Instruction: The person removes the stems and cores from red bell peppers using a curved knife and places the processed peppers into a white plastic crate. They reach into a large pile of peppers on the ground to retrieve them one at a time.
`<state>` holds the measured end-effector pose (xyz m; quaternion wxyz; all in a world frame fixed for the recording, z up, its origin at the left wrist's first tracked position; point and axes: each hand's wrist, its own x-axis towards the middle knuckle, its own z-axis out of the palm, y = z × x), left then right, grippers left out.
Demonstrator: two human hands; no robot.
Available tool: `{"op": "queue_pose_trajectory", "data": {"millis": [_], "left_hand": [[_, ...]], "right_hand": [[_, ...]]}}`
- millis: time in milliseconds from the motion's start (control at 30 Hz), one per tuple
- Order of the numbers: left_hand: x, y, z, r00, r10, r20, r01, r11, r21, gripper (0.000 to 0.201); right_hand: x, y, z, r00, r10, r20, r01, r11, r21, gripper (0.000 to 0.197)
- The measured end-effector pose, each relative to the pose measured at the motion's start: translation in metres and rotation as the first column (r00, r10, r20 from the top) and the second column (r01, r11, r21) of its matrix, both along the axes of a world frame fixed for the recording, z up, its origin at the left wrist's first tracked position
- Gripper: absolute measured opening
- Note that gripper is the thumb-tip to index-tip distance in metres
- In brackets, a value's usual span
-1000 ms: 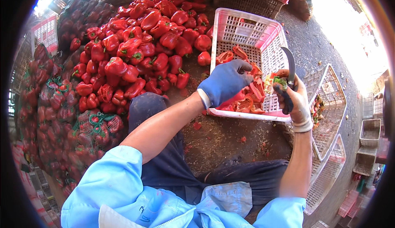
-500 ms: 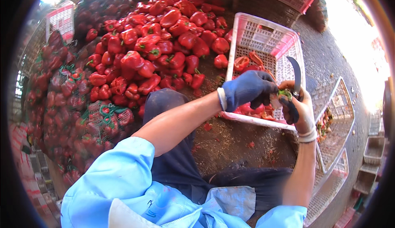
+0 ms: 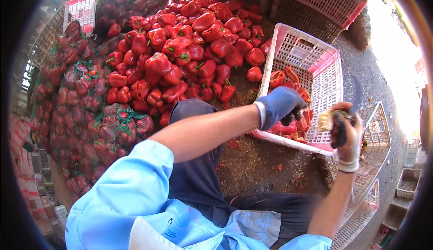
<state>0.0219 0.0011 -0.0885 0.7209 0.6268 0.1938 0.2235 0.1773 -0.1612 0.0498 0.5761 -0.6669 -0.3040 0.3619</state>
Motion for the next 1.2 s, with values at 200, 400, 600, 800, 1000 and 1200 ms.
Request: {"op": "queue_pose_trajectory", "data": {"millis": [200,400,600,800,1000,1200], "left_hand": [[-0.027,0.068,0.075,0.928,-0.053,-0.368,0.344,0.501,0.794,0.047],[-0.128,0.150,0.028,0.590,0.415,-0.693,0.380,0.615,0.691,0.034],[-0.208,0.148,-0.114,0.335,0.585,-0.739,0.655,0.419,0.629,0.049],[-0.190,0.155,-0.191,0.567,0.619,-0.544,0.590,0.157,0.792,0.027],[-0.182,0.175,-0.198,0.536,0.548,-0.642,0.719,0.103,0.687,0.013],[-0.180,0.176,-0.169,0.520,0.514,-0.683,0.509,0.455,0.730,0.023]], "right_hand": [[0.124,-0.084,-0.021,0.686,-0.375,0.624,0.393,0.912,0.117,0.028],[0.276,-0.189,-0.139,0.456,-0.300,0.838,0.544,0.839,0.005,0.035],[0.274,-0.145,-0.170,0.602,-0.417,0.681,0.568,0.823,0.002,0.027],[0.305,-0.204,-0.183,0.568,-0.460,0.682,0.683,0.727,-0.079,0.028],[0.229,-0.159,-0.156,0.700,-0.511,0.499,0.678,0.695,-0.240,0.031],[0.217,-0.124,-0.135,0.624,-0.632,0.460,0.765,0.615,-0.191,0.034]]}}
